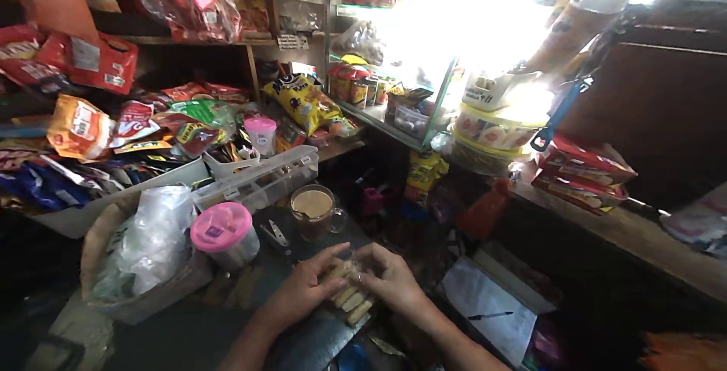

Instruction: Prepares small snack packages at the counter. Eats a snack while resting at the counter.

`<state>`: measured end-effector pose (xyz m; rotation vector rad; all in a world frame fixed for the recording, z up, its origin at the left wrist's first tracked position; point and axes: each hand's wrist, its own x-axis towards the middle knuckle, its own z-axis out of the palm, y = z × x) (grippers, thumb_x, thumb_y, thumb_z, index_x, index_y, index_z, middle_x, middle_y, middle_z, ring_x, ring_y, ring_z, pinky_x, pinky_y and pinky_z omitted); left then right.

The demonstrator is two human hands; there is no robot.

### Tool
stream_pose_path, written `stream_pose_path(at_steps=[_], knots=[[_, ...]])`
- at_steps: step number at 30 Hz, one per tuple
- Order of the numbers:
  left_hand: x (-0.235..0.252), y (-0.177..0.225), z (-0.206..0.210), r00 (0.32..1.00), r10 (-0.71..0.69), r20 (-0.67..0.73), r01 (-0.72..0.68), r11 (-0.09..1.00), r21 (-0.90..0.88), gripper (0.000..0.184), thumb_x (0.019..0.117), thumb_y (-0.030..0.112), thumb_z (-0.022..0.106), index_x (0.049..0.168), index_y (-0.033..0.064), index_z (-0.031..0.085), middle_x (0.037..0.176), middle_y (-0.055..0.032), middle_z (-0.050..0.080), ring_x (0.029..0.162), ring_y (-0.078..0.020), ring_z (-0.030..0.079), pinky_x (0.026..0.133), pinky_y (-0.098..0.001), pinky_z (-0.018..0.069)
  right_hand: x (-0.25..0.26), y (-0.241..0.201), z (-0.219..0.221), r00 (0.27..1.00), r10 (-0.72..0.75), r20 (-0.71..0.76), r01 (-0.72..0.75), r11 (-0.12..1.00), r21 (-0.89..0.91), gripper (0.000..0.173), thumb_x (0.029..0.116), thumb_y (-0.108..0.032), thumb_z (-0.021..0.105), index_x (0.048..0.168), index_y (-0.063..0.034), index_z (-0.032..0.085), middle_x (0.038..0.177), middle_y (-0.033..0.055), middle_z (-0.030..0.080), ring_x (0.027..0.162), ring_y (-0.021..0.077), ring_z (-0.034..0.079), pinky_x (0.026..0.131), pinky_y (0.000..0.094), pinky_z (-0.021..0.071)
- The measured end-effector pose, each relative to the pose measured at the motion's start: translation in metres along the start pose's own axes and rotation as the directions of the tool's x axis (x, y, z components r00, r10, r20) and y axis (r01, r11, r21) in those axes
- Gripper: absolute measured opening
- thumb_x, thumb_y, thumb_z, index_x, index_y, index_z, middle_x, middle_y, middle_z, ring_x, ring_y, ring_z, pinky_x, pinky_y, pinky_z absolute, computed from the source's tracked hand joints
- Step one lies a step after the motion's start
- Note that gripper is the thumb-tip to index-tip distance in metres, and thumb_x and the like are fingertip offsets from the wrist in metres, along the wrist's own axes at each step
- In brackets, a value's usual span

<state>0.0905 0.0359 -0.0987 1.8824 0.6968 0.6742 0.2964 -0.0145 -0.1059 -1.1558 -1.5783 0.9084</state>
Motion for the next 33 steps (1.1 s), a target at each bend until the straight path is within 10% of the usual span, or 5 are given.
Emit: stream_pose_path(at_steps=[26, 33], knots=[[0.002, -0.001, -0.014, 0.977, -0.190, 0.099, 0.199, 0.976, -0.093, 0.060, 0.0940, 0.008, 0.070, 0.149, 0.0053, 0.046, 0.118, -0.0157, 0.066, 0.101, -0.0126, 0.066, 0.092, -0.0295, 0.0541, 0.001, 0.012, 0.006, 0.984, -0.096, -0.151, 0.109, 0.991, 0.081, 0.014, 0.0893, -0.002, 0.068, 0.103, -0.0002, 0.064, 0.088, -0.0038, 0.068, 0.074, -0.0025, 0.063, 0.069, 0.0147, 0.0556], [0.001, 0.001, -0.017, 0.975, -0.222, 0.012, 0.213, 0.914, -0.346, 0.037, 0.0911, -0.003, 0.068, 0.126, -0.0014, 0.058, 0.102, -0.0049, 0.070, 0.088, -0.0050, 0.067, 0.082, -0.0227, 0.0564, 0.003, 0.014, 0.008, 0.961, -0.152, -0.230, 0.182, 0.977, 0.111, 0.012, 0.0915, -0.001, 0.065, 0.103, -0.0007, 0.063, 0.091, -0.0045, 0.068, 0.078, -0.0017, 0.065, 0.072, 0.0159, 0.0574]])
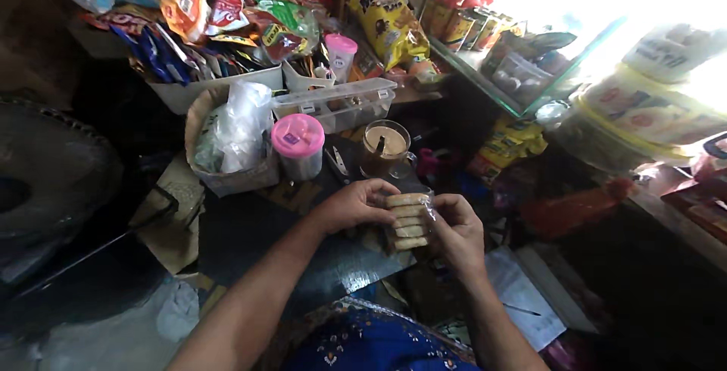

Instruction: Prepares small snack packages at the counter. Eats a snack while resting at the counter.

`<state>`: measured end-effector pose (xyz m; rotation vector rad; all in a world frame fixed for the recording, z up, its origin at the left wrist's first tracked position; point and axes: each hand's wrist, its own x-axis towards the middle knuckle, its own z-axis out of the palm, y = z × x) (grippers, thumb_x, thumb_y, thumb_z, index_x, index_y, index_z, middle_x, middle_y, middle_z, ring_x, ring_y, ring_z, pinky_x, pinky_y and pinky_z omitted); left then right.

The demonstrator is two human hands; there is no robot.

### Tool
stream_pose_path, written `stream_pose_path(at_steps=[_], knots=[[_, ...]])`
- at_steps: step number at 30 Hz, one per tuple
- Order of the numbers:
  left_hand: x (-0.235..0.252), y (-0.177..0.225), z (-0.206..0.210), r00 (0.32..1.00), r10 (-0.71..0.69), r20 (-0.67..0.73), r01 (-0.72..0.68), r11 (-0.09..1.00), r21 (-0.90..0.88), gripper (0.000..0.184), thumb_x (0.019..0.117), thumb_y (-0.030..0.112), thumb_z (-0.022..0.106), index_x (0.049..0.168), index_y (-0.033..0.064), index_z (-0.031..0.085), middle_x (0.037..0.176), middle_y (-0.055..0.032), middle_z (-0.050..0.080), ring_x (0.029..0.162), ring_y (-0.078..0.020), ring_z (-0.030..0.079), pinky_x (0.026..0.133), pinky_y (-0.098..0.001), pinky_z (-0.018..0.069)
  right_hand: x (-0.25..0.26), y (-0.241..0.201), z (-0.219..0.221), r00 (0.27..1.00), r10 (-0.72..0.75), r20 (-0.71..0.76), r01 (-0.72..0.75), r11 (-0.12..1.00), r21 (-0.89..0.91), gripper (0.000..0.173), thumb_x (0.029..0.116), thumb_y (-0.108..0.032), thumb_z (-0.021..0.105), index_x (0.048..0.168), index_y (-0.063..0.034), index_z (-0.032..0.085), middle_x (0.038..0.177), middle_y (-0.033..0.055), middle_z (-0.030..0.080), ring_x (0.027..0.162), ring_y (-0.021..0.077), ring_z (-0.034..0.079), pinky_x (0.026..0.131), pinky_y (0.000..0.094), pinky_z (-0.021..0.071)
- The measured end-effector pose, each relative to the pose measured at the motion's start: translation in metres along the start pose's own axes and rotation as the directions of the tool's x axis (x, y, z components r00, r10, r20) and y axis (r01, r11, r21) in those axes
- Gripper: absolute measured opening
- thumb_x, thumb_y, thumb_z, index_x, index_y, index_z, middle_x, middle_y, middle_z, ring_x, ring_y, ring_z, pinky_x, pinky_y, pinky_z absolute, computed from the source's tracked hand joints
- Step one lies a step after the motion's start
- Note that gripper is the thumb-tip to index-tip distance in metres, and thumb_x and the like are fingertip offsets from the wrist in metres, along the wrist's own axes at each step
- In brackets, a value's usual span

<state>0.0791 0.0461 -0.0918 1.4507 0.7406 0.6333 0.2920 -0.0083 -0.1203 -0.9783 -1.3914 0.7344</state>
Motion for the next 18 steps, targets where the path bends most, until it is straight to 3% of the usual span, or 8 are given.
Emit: stream_pose_path(at_steps=[4, 7, 14, 18], knots=[[0.002, 0.001, 0.007, 0.991, -0.040, -0.124, 0.024, 0.991, -0.129, 0.027, 0.0937, -0.008, 0.062, 0.119, -0.0015, 0.057, 0.092, -0.0018, 0.068, 0.080, -0.0064, 0.066, 0.077, -0.0233, 0.0568, 0.002, 0.001, -0.004, 0.998, -0.024, -0.051, 0.026, 0.999, 0.045, 0.012, 0.0914, -0.001, 0.065, 0.102, -0.0049, 0.063, 0.090, -0.0076, 0.069, 0.078, -0.0015, 0.066, 0.072, 0.0165, 0.0580], [0.003, 0.003, 0.013, 0.977, -0.057, -0.206, 0.034, 0.993, -0.117, 0.021, 0.0924, -0.010, 0.063, 0.111, -0.0021, 0.058, 0.087, -0.0019, 0.067, 0.076, -0.0059, 0.066, 0.075, -0.0228, 0.0569, 0.000, 0.002, -0.003, 0.998, -0.035, -0.058, 0.037, 0.998, 0.044, 0.015, 0.0897, 0.002, 0.064, 0.103, -0.0047, 0.064, 0.093, -0.0070, 0.070, 0.081, -0.0012, 0.067, 0.076, 0.0167, 0.0582], [0.005, -0.004, 0.018, 0.966, 0.043, -0.256, -0.021, 0.996, 0.089, 0.023, 0.0918, -0.008, 0.065, 0.114, -0.0039, 0.059, 0.090, -0.0047, 0.065, 0.078, -0.0031, 0.062, 0.076, -0.0204, 0.0534, -0.005, 0.005, -0.007, 0.996, -0.079, 0.038, 0.083, 0.989, -0.119, 0.020, 0.0883, -0.003, 0.068, 0.108, 0.0022, 0.063, 0.095, -0.0025, 0.069, 0.082, -0.0022, 0.065, 0.077, 0.0154, 0.0566], [0.006, -0.004, 0.022, 0.959, 0.043, -0.280, 0.041, 0.957, 0.287, 0.029, 0.0937, -0.002, 0.064, 0.122, -0.0009, 0.058, 0.100, -0.0128, 0.066, 0.086, -0.0131, 0.064, 0.081, -0.0311, 0.0537, -0.011, 0.009, 0.001, 0.954, -0.285, 0.097, 0.301, 0.907, -0.295, 0.019, 0.0922, -0.009, 0.067, 0.105, 0.0055, 0.064, 0.098, 0.0072, 0.067, 0.089, -0.0011, 0.063, 0.083, 0.0122, 0.0518]])
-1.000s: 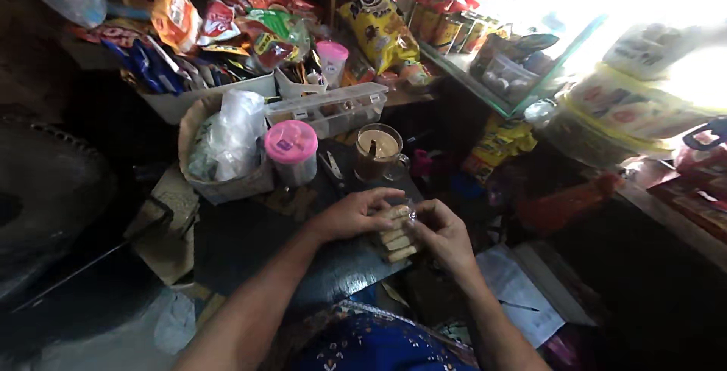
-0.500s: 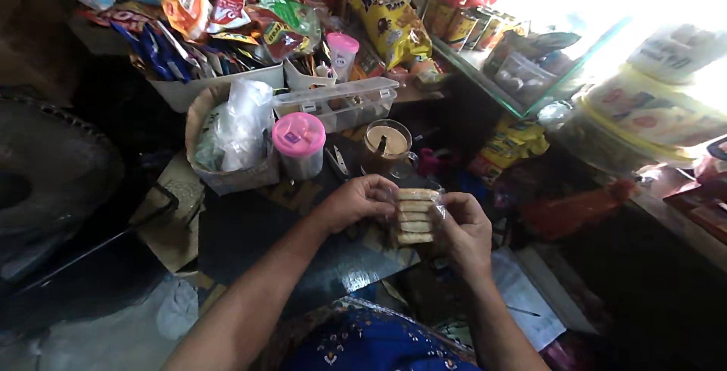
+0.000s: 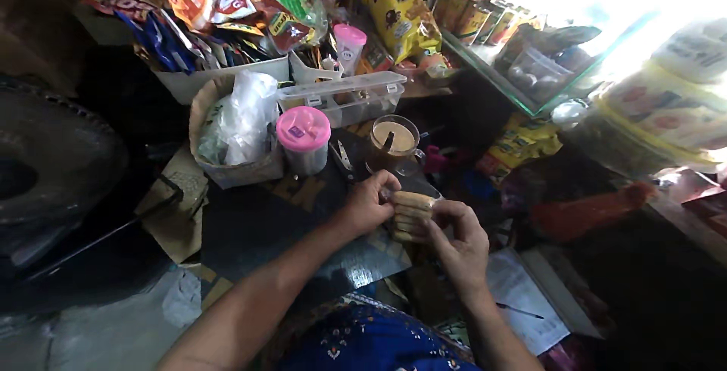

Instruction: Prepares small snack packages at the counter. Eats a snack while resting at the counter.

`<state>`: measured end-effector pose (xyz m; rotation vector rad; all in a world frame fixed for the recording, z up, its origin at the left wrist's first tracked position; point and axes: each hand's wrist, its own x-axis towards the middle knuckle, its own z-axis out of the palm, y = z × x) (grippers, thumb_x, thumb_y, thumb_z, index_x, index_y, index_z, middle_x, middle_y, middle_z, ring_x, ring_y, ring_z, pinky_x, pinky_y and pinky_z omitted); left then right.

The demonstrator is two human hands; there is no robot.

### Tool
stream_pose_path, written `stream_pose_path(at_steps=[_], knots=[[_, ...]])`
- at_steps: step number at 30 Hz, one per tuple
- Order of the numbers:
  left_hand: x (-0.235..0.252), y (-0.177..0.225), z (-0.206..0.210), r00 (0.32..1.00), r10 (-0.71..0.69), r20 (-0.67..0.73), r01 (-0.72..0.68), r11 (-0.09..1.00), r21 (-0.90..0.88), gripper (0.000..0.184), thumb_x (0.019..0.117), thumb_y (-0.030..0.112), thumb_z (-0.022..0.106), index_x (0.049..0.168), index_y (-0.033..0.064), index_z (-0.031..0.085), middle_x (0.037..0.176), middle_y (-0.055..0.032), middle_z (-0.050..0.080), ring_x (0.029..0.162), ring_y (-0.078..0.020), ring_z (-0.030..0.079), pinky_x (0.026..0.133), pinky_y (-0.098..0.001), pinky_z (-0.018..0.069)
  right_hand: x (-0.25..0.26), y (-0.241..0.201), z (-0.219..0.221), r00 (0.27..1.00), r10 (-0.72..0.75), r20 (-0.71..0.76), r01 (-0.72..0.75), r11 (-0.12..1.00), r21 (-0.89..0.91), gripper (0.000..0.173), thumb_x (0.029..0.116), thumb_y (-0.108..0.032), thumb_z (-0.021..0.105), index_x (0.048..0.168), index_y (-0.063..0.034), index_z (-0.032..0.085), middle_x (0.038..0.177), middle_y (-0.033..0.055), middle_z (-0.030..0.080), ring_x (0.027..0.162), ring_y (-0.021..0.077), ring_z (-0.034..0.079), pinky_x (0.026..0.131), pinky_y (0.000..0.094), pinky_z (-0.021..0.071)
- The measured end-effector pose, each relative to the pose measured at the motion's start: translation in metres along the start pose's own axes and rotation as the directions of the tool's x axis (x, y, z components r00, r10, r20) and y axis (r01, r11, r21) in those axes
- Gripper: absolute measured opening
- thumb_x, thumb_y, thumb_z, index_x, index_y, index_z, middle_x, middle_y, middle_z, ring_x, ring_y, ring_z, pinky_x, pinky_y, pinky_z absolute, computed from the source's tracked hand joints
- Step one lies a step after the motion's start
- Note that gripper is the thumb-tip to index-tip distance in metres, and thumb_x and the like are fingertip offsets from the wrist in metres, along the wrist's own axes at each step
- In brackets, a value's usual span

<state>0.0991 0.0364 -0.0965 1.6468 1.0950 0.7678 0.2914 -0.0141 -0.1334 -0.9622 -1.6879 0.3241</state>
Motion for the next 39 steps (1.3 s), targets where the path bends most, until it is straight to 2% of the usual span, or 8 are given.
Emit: stream_pose_path(at_steps=[4, 10, 15, 19, 23, 26, 35, 39], knots=[[0.000, -0.002, 0.000, 0.999, 0.036, -0.007, -0.035, 0.994, 0.105, 0.025, 0.0941, 0.001, 0.065, 0.119, -0.0004, 0.061, 0.098, -0.0148, 0.066, 0.082, -0.0183, 0.063, 0.077, -0.0367, 0.0529, -0.004, 0.001, 0.006, 0.993, -0.117, -0.024, 0.115, 0.991, -0.067, 0.017, 0.0921, -0.012, 0.068, 0.103, 0.0005, 0.063, 0.097, 0.0105, 0.066, 0.094, 0.0034, 0.063, 0.086, 0.0126, 0.0502], [0.001, 0.010, -0.014, 0.989, -0.095, 0.115, 0.060, 0.960, 0.273, 0.029, 0.0954, -0.001, 0.060, 0.124, 0.0014, 0.063, 0.108, -0.0181, 0.067, 0.094, -0.0255, 0.065, 0.084, -0.0432, 0.0528, -0.004, 0.005, 0.012, 0.961, 0.274, -0.034, -0.257, 0.933, 0.252, 0.021, 0.0876, 0.000, 0.065, 0.108, 0.0041, 0.058, 0.093, -0.0035, 0.066, 0.079, -0.0045, 0.062, 0.074, 0.0136, 0.0551], [-0.003, 0.020, -0.024, 0.959, -0.250, 0.131, 0.163, 0.870, 0.465, 0.032, 0.0978, 0.004, 0.058, 0.129, 0.0050, 0.061, 0.105, -0.0191, 0.067, 0.095, -0.0328, 0.065, 0.084, -0.0523, 0.0521, -0.003, 0.007, 0.024, 0.932, 0.358, 0.053, -0.359, 0.895, 0.265, 0.021, 0.0924, -0.001, 0.059, 0.111, 0.0071, 0.055, 0.095, 0.0013, 0.064, 0.081, -0.0018, 0.063, 0.073, 0.0150, 0.0553], [-0.011, 0.017, -0.027, 0.994, -0.084, 0.067, 0.030, 0.815, 0.578, 0.033, 0.0990, 0.010, 0.061, 0.131, 0.0053, 0.065, 0.127, -0.0182, 0.064, 0.118, -0.0340, 0.062, 0.098, -0.0547, 0.0493, 0.005, 0.008, 0.026, 0.921, 0.379, 0.089, -0.389, 0.897, 0.209, 0.022, 0.0952, -0.005, 0.059, 0.113, 0.0064, 0.055, 0.094, 0.0027, 0.064, 0.080, -0.0016, 0.063, 0.072, 0.0144, 0.0542], [-0.014, 0.009, -0.022, 0.973, 0.024, 0.231, -0.177, 0.721, 0.670, 0.076, 0.0878, 0.045, 0.077, 0.146, 0.0035, 0.052, 0.144, -0.0196, 0.055, 0.134, -0.0361, 0.051, 0.107, -0.0589, 0.0409, 0.008, 0.008, 0.025, 0.916, 0.386, 0.107, -0.399, 0.903, 0.162, 0.021, 0.0960, -0.008, 0.062, 0.111, 0.0055, 0.058, 0.090, 0.0026, 0.066, 0.077, -0.0012, 0.063, 0.071, 0.0157, 0.0546], [-0.014, 0.013, -0.006, 0.961, -0.089, 0.260, -0.139, 0.661, 0.738, 0.099, 0.0840, 0.047, 0.081, 0.157, 0.0022, 0.033, 0.153, -0.0208, 0.046, 0.146, -0.0368, 0.038, 0.118, -0.0576, 0.0267, 0.012, 0.009, 0.020, 0.889, 0.431, 0.157, -0.450, 0.886, 0.110, 0.017, 0.0944, -0.008, 0.066, 0.107, 0.0032, 0.062, 0.090, 0.0033, 0.068, 0.076, -0.0005, 0.064, 0.070, 0.0168, 0.0548], [-0.008, 0.003, -0.005, 0.953, -0.047, 0.300, -0.188, 0.685, 0.704, 0.089, 0.0892, 0.051, 0.072, 0.155, 0.0007, 0.038, 0.146, -0.0205, 0.053, 0.139, -0.0340, 0.047, 0.118, -0.0532, 0.0313, 0.007, 0.014, -0.019, 0.829, 0.403, 0.388, -0.444, 0.896, 0.018, 0.016, 0.0923, -0.005, 0.065, 0.105, 0.0005, 0.072, 0.101, 0.0058, 0.071, 0.087, 0.0018, 0.066, 0.080, 0.0182, 0.0553], [-0.006, 0.002, -0.006, 0.954, -0.015, 0.298, -0.191, 0.737, 0.649, 0.085, 0.0908, 0.049, 0.070, 0.154, 0.0006, 0.039, 0.144, -0.0219, 0.054, 0.138, -0.0350, 0.048, 0.119, -0.0551, 0.0291, 0.008, 0.017, -0.022, 0.816, 0.390, 0.427, -0.441, 0.897, 0.025, 0.019, 0.0926, -0.004, 0.063, 0.109, 0.0001, 0.070, 0.097, 0.0038, 0.070, 0.080, -0.0005, 0.063, 0.074, 0.0165, 0.0535]])
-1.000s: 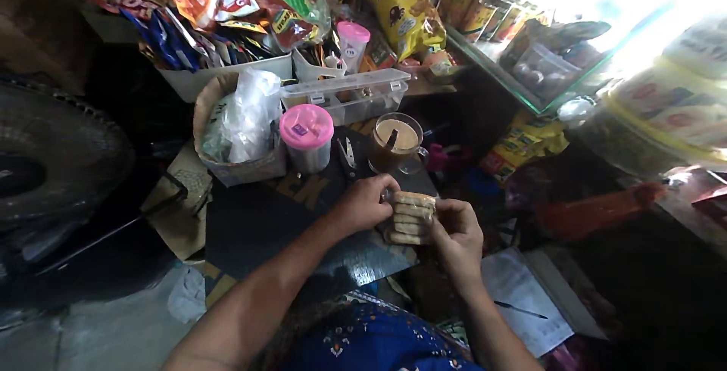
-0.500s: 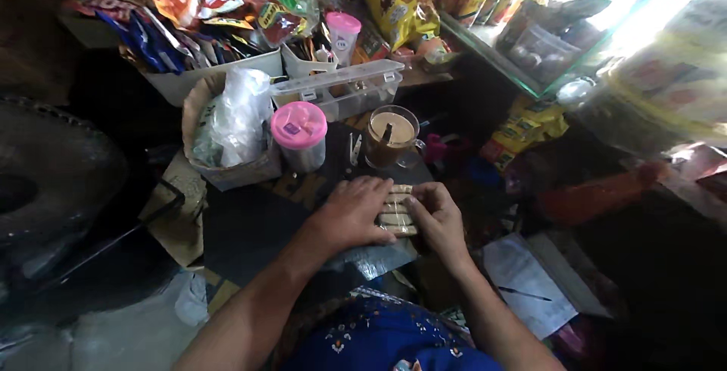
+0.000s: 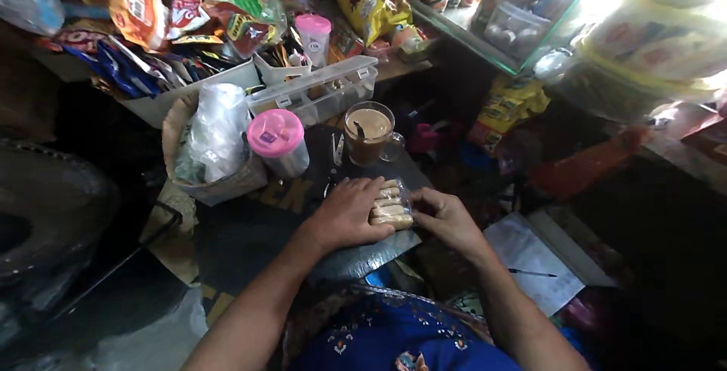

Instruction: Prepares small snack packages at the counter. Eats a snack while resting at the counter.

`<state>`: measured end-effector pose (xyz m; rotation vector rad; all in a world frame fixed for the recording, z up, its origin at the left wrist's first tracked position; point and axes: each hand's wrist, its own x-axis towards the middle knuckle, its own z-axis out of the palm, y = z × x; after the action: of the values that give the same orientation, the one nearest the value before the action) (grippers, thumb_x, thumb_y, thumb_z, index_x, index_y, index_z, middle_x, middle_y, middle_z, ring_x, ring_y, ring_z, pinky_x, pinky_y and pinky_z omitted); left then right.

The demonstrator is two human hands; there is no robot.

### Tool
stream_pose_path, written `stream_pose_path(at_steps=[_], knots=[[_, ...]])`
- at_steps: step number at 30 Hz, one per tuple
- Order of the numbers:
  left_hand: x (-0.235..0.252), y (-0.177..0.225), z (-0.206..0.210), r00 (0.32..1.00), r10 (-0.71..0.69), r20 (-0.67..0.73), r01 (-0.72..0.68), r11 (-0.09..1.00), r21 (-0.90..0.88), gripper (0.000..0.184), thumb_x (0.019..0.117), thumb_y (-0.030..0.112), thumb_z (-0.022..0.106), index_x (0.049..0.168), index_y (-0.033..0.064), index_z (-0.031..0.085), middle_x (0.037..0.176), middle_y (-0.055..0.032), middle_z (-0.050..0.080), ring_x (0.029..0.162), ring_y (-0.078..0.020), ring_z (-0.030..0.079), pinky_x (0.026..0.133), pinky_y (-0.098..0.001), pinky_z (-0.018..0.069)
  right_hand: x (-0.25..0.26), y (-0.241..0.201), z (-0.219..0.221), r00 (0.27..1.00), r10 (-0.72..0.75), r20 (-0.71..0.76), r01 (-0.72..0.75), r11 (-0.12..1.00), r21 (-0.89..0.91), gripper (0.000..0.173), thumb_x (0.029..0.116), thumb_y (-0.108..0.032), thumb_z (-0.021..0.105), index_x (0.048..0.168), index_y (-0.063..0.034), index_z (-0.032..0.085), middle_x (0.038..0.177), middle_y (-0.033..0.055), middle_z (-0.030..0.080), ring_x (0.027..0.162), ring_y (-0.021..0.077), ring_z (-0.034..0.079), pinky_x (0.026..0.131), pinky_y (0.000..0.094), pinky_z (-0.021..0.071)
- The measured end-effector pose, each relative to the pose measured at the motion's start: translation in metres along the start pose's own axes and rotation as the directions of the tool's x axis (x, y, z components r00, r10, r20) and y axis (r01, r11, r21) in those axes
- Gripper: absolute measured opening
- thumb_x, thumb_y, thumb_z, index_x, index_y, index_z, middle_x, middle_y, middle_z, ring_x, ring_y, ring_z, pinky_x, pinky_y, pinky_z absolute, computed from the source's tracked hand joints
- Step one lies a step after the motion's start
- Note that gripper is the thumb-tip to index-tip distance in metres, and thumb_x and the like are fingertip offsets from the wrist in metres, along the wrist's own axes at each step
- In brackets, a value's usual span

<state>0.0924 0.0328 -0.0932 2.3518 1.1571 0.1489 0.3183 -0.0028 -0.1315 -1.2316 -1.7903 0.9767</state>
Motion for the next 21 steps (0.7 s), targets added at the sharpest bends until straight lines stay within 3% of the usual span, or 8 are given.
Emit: stream_pose_path(at_steps=[3, 7, 12, 16, 21], knots=[[0.000, -0.001, 0.000, 0.999, 0.036, -0.015, -0.036, 0.999, -0.027, 0.087, 0.0911, 0.048, 0.070, 0.156, 0.0022, 0.036, 0.147, -0.0216, 0.052, 0.140, -0.0351, 0.046, 0.121, -0.0574, 0.0240, 0.000, 0.003, -0.002, 1.000, -0.022, -0.006, 0.022, 0.997, 0.068, 0.018, 0.0946, -0.006, 0.062, 0.110, 0.0009, 0.068, 0.097, 0.0028, 0.070, 0.081, -0.0004, 0.064, 0.075, 0.0171, 0.0546], [-0.002, 0.002, 0.004, 0.984, 0.093, -0.152, -0.110, 0.989, -0.103, 0.092, 0.0815, 0.042, 0.081, 0.154, 0.0040, 0.039, 0.139, -0.0221, 0.055, 0.130, -0.0353, 0.054, 0.109, -0.0525, 0.0427, -0.004, -0.003, -0.002, 0.998, 0.029, -0.056, -0.018, 0.981, 0.192, 0.019, 0.0950, -0.007, 0.062, 0.112, -0.0002, 0.062, 0.090, -0.0029, 0.069, 0.075, -0.0017, 0.064, 0.070, 0.0171, 0.0545], [-0.003, 0.010, 0.015, 0.941, 0.138, -0.309, -0.180, 0.977, -0.112, 0.097, 0.0772, 0.035, 0.086, 0.156, 0.0047, 0.038, 0.138, -0.0248, 0.053, 0.124, -0.0373, 0.056, 0.102, -0.0506, 0.0489, -0.010, -0.019, -0.006, 0.984, 0.131, -0.119, -0.102, 0.969, 0.223, 0.029, 0.0894, -0.008, 0.069, 0.116, -0.0017, 0.058, 0.089, -0.0031, 0.069, 0.072, 0.0003, 0.064, 0.067, 0.0178, 0.0550], [-0.001, 0.015, 0.022, 0.940, 0.101, -0.325, -0.161, 0.973, -0.164, 0.096, 0.0761, 0.026, 0.089, 0.156, 0.0076, 0.039, 0.143, -0.0257, 0.048, 0.126, -0.0380, 0.054, 0.102, -0.0487, 0.0495, -0.007, -0.020, -0.008, 0.980, 0.165, -0.116, -0.138, 0.969, 0.206, 0.040, 0.0855, -0.007, 0.073, 0.121, -0.0013, 0.055, 0.090, -0.0009, 0.070, 0.072, 0.0036, 0.066, 0.067, 0.0202, 0.0564], [-0.001, 0.021, 0.029, 0.925, 0.054, -0.376, -0.134, 0.973, -0.189, 0.091, 0.0775, 0.019, 0.087, 0.155, 0.0079, 0.040, 0.145, -0.0257, 0.044, 0.128, -0.0392, 0.052, 0.104, -0.0478, 0.0486, -0.004, -0.015, 0.000, 0.978, 0.150, -0.143, -0.103, 0.950, 0.296, 0.039, 0.0827, -0.004, 0.073, 0.117, -0.0010, 0.055, 0.089, -0.0015, 0.067, 0.074, 0.0044, 0.065, 0.069, 0.0207, 0.0563]])
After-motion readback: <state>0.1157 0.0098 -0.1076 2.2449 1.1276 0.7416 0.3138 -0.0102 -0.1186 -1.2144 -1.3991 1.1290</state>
